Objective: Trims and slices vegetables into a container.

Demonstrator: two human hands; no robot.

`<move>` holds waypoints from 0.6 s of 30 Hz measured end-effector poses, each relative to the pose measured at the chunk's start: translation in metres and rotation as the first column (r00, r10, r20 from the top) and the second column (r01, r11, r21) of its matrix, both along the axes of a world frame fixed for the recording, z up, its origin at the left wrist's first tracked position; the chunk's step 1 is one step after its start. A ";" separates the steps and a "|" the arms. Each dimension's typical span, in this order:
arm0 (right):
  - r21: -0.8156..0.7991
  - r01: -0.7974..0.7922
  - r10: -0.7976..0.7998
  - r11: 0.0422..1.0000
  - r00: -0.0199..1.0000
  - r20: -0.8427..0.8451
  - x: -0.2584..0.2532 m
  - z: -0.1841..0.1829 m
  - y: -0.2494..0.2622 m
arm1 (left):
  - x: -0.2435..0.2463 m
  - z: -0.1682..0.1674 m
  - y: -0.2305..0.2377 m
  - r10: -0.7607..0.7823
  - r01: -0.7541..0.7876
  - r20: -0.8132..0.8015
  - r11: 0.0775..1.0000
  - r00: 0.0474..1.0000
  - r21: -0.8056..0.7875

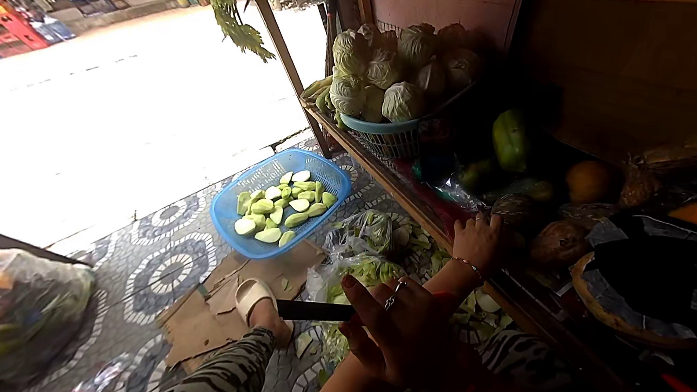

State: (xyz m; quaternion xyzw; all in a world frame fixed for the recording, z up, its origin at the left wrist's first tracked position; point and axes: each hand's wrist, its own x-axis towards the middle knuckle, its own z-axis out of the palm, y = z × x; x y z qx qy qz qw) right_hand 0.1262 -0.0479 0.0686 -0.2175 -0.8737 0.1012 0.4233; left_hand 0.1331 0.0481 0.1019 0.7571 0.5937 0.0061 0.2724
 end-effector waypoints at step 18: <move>0.210 -0.023 0.115 0.977 0.891 -0.439 -0.004 -0.018 0.002 | -0.046 -0.093 0.030 0.380 -0.681 0.916 0.705 0.126 -0.199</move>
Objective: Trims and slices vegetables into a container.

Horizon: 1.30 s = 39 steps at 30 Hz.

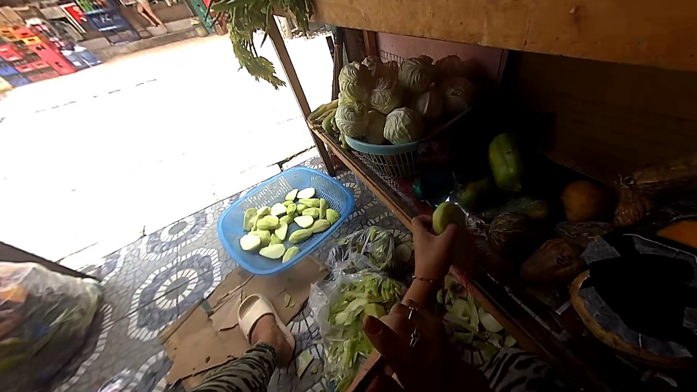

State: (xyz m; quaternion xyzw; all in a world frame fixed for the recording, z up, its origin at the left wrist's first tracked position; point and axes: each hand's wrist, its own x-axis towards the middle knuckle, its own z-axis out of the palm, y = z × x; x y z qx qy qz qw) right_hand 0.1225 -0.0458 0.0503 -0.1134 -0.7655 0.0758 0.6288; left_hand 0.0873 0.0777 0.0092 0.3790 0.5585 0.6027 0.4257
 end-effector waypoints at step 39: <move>-0.608 0.023 0.513 0.794 0.511 0.689 -0.046 -0.053 -0.016 | -0.176 -0.004 -0.185 0.251 -0.031 0.809 0.960 0.532 -0.277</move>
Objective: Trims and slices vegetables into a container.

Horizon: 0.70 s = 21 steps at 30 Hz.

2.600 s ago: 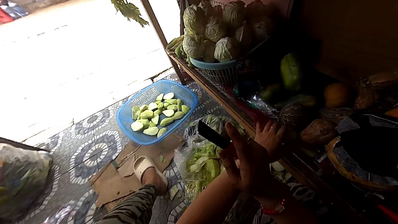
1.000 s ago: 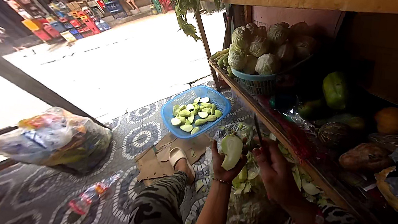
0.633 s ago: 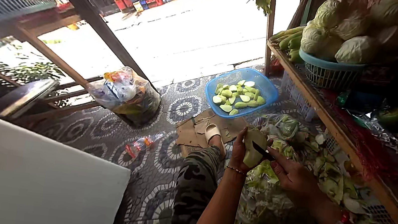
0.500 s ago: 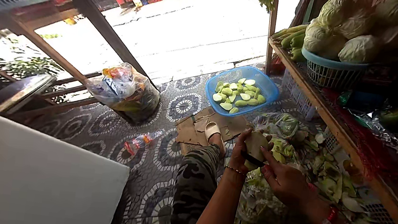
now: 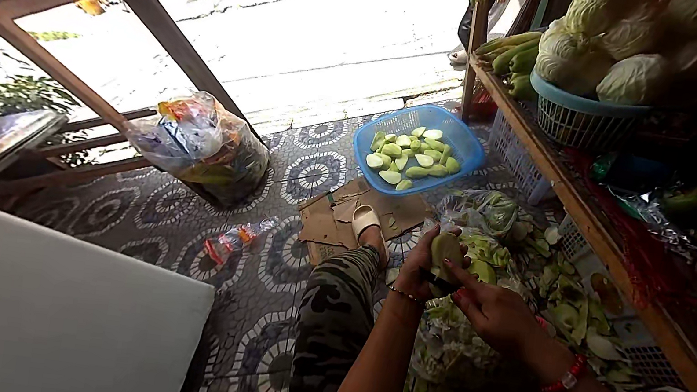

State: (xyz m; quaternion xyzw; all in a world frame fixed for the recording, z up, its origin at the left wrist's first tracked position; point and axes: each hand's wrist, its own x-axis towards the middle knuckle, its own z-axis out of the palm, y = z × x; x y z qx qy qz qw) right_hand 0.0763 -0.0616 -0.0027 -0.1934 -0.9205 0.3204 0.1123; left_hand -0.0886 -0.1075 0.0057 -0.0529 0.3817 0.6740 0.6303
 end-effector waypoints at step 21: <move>0.427 0.095 0.008 0.899 0.972 -0.233 -0.005 -0.025 0.022 | 0.006 -0.011 -0.003 -0.096 0.097 0.065 0.995 0.993 -0.025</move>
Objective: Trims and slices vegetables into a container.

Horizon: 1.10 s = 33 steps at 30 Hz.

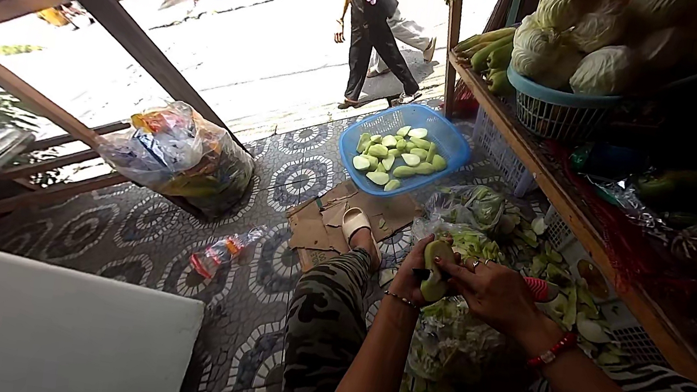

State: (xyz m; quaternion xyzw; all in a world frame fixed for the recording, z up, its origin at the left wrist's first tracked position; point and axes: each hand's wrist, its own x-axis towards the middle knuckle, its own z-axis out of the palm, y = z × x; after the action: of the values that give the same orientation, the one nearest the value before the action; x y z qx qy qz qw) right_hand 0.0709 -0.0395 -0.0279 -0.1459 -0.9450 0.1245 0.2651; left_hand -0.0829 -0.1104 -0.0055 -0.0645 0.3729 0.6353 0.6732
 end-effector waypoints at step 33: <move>-0.386 0.118 0.013 0.915 0.947 0.321 0.002 0.017 -0.013 | -0.002 -0.009 -0.006 0.150 -0.156 0.080 0.985 0.985 0.077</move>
State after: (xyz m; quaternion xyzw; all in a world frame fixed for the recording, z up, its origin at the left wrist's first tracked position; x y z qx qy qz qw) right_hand 0.0725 -0.0530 -0.0111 -0.2407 -0.9253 0.2826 0.0779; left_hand -0.0851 -0.1164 -0.0146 -0.0885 0.3152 0.6974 0.6376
